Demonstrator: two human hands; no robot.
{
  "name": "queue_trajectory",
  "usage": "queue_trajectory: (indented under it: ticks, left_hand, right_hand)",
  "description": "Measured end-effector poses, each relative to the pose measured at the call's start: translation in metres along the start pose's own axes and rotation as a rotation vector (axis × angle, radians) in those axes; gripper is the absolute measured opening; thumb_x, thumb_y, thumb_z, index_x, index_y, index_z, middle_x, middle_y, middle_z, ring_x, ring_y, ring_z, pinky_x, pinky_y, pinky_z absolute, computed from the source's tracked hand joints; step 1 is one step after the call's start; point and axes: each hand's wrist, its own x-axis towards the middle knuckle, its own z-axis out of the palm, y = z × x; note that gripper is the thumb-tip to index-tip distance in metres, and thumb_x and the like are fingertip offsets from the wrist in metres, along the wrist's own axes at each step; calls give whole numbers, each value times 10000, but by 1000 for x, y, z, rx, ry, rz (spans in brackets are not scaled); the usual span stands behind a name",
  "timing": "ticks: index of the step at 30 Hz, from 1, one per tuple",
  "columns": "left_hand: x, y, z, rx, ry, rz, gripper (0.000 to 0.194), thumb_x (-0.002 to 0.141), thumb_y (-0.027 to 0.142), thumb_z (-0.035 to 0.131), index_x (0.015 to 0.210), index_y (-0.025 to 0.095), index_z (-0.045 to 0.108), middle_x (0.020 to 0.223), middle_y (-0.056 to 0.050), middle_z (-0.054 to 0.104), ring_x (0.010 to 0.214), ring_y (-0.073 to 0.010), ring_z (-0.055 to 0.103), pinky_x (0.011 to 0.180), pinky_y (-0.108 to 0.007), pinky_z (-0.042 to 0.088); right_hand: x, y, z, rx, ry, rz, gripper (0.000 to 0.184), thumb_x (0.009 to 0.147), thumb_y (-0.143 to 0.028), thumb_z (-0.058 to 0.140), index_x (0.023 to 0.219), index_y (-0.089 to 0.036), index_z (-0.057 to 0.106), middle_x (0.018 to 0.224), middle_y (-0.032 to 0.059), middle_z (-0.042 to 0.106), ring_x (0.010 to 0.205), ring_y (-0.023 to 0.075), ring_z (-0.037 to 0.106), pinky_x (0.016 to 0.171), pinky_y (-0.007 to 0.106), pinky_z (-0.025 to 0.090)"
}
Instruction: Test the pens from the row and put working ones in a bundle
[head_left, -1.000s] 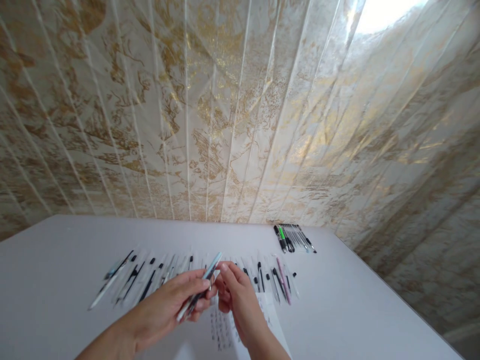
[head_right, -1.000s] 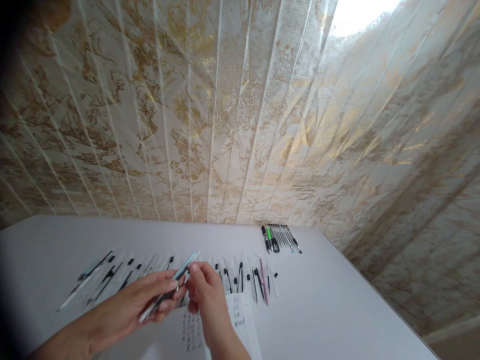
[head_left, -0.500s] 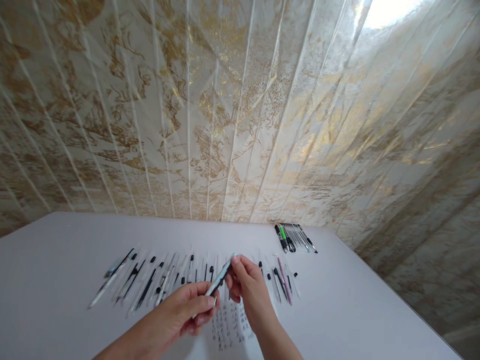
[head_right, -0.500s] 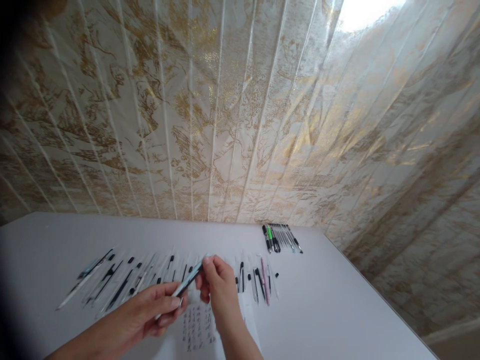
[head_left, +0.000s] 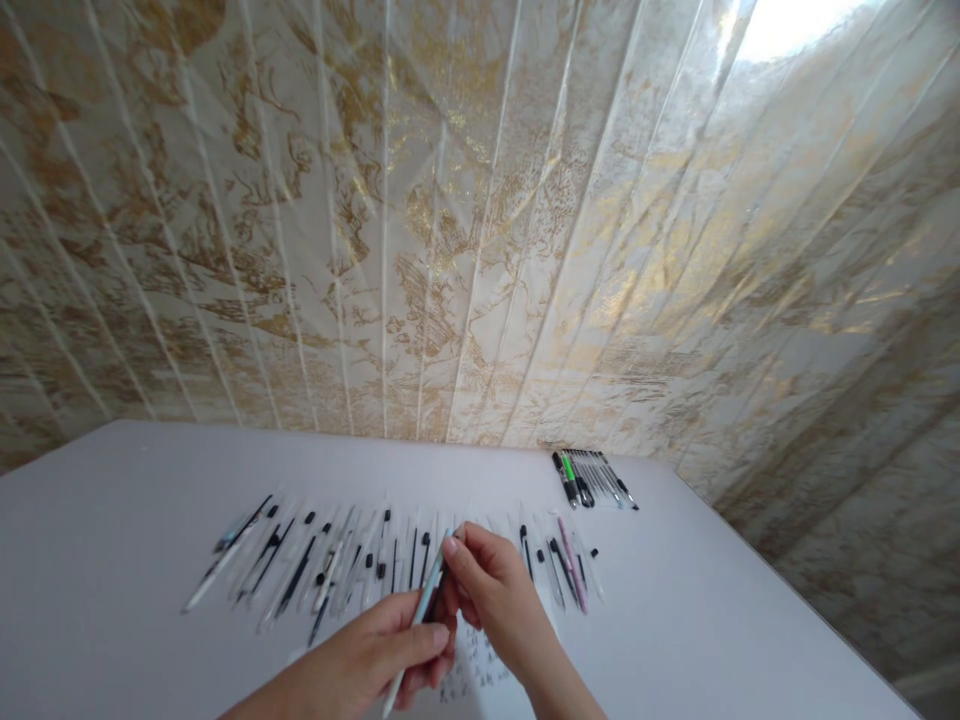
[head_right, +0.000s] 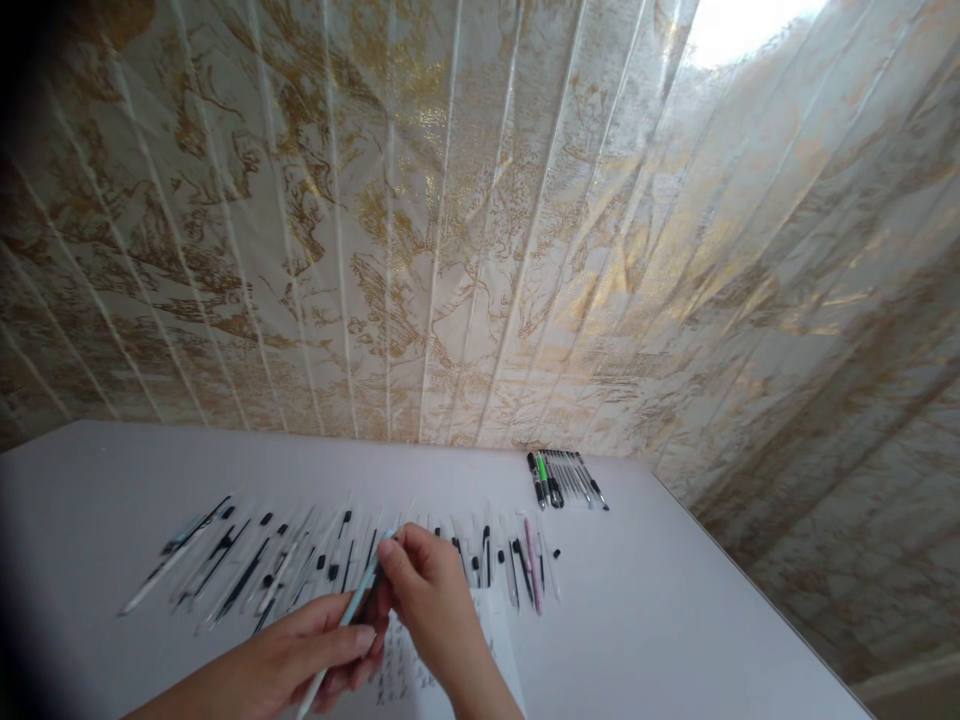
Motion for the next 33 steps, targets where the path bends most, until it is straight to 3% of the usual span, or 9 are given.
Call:
queue_trajectory:
  ticks: [5, 9, 11, 13, 15, 17, 20, 27, 33]
  left_hand:
    - [1, -2, 5, -55, -34, 11, 418, 765, 605, 635, 829, 198, 564, 726, 16, 504, 643, -139, 355, 622, -275, 305]
    - [5, 3, -5, -244, 25, 83, 272, 836, 419, 634, 747, 177, 547, 719, 2, 510, 644, -130, 386, 593, -245, 334]
    - [7, 9, -15, -482, 152, 134, 182, 845, 280, 617, 715, 167, 557, 699, 3, 497, 610, -121, 395, 551, -229, 360]
    - [7, 17, -24, -664, 289, 180, 153, 842, 173, 579, 691, 164, 562, 690, 9, 475, 578, -109, 406, 518, -218, 388]
    - [5, 26, -28, -739, 381, 218, 172, 846, 109, 540, 683, 162, 564, 699, 12, 459, 567, -102, 422, 497, -212, 412]
    - [2, 32, -28, -780, 420, 242, 198, 853, 81, 517, 677, 158, 562, 711, 8, 459, 565, -99, 435, 480, -212, 428]
    - [-1, 35, -22, -814, 450, 239, 226, 868, 74, 500, 664, 155, 557, 699, 6, 453, 549, -98, 427, 454, -213, 434]
    - [2, 29, -16, -807, 437, 258, 223, 890, 91, 494, 691, 144, 579, 710, -1, 471, 562, -99, 438, 468, -213, 452]
    - [2, 28, -16, -781, 417, 262, 210, 895, 113, 499, 706, 157, 577, 711, 4, 476, 580, -105, 430, 502, -215, 444]
  right_hand:
    - [4, 5, -4, 19, 103, -32, 464, 832, -596, 602, 626, -203, 466, 435, -89, 424, 377, 51, 277, 372, 185, 191]
    - [-4, -12, -14, 101, 356, -159, 463, 847, -618, 562, 647, -208, 484, 460, -96, 372, 393, 59, 263, 372, 186, 194]
    - [-13, -24, -14, 5, 273, -145, 443, 873, -567, 547, 617, -215, 465, 456, -82, 389, 397, 67, 299, 382, 194, 219]
    - [-24, -32, -6, -189, 29, -34, 384, 888, -440, 552, 591, -218, 453, 445, -64, 426, 410, 80, 366, 404, 200, 258]
    - [-32, -34, 9, -355, -184, 79, 327, 857, -307, 570, 568, -220, 443, 443, -64, 423, 414, 83, 369, 401, 201, 250]
    - [-35, -32, 23, -446, -275, 121, 322, 815, -228, 580, 536, -220, 420, 442, -72, 382, 411, 78, 316, 383, 207, 199]
    - [-33, -26, 35, -497, -307, 123, 334, 801, -211, 570, 515, -219, 396, 447, -72, 369, 422, 82, 300, 385, 216, 185]
    - [-29, -19, 34, -533, -305, 121, 307, 806, -246, 555, 539, -225, 405, 474, -63, 410, 446, 98, 352, 421, 220, 245]
    - [-30, -18, 38, -577, -289, 110, 321, 800, -216, 574, 529, -221, 401, 460, -67, 386, 437, 95, 340, 417, 224, 222]
